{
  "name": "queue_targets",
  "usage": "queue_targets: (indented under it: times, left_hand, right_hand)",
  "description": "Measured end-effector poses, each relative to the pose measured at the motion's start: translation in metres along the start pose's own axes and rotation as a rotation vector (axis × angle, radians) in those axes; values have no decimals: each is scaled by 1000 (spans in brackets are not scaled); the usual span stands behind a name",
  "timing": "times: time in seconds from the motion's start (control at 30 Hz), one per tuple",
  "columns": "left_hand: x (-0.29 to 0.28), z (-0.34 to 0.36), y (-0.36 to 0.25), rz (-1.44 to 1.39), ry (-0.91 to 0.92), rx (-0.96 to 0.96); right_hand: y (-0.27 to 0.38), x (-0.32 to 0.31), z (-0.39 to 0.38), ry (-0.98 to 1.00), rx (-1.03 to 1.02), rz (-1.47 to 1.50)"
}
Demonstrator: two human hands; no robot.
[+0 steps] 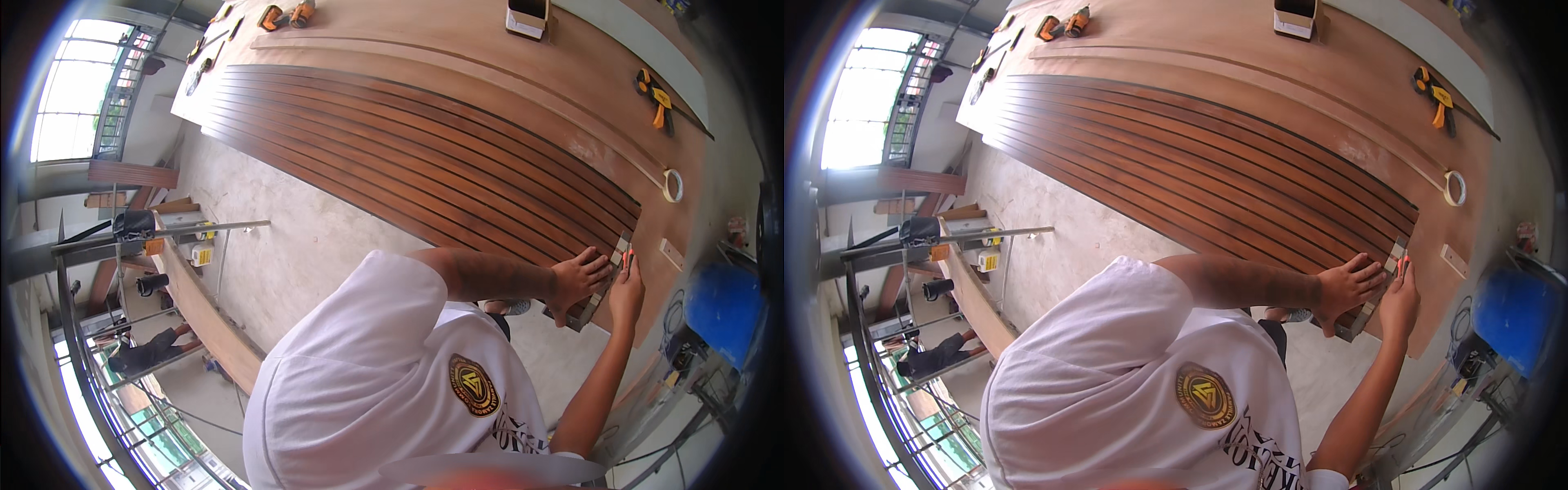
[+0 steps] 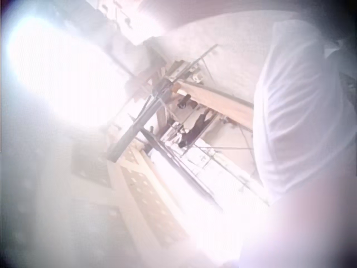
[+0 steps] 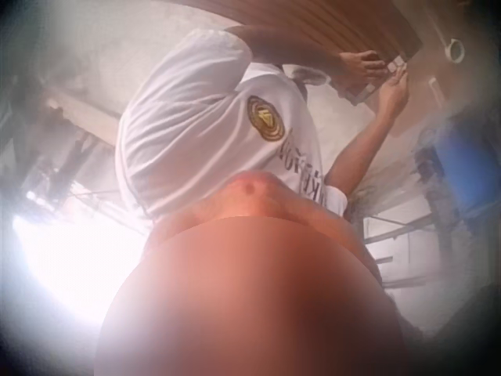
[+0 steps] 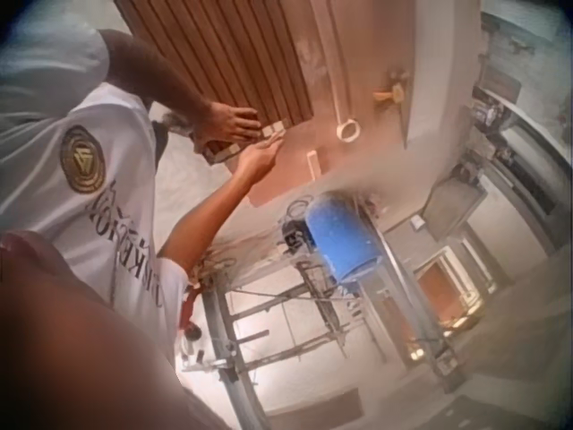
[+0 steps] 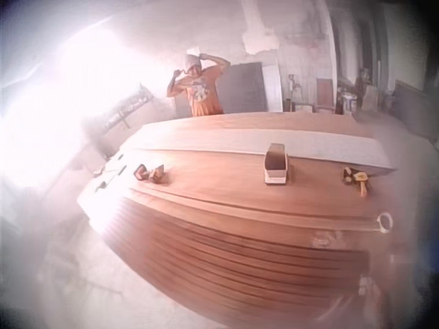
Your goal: The person uses a utility knife and a metal ruler to score and cut a stack of thin wooden slats on a workbench. They repeatedly align the ruler, score along the edge, and separate the cut pieces. Another person is present in the background.
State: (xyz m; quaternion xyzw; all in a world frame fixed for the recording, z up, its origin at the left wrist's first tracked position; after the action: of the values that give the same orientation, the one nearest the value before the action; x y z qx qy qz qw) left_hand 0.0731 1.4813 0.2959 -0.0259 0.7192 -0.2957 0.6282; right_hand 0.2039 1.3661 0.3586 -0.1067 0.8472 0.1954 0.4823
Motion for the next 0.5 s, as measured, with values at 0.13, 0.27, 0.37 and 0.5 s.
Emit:
queue_targets:
  times: [0.13, 0.27, 0.37, 0.5]
  left_hand:
    - [-13, -8, -3, 21, 4, -35]
    - [-25, -4, -7, 71, 55, -50]
    - [-23, -2, -9, 18, 146, -74]
    - [-21, -3, -9, 25, 146, -105]
  right_hand:
    - [-1, -1, 1, -21, -52, 105]
    - [1, -3, -1, -124, -180, 215]
    - [0, -5, -6, -102, -29, 76]
    - [8, -11, -13, -50, 20, 49]
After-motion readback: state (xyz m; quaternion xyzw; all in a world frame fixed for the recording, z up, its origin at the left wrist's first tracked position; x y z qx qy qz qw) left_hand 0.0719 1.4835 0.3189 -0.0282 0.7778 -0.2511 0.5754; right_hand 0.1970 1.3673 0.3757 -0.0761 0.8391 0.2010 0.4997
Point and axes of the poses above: each hand's wrist, its own z-axis towards the middle knuckle, its own x-axis out of the palm, y = z × x, the point moved 2 cm from there along z, towards the middle knuckle, and after that the axes turned 9 degrees about y, right-handed, at the moved point
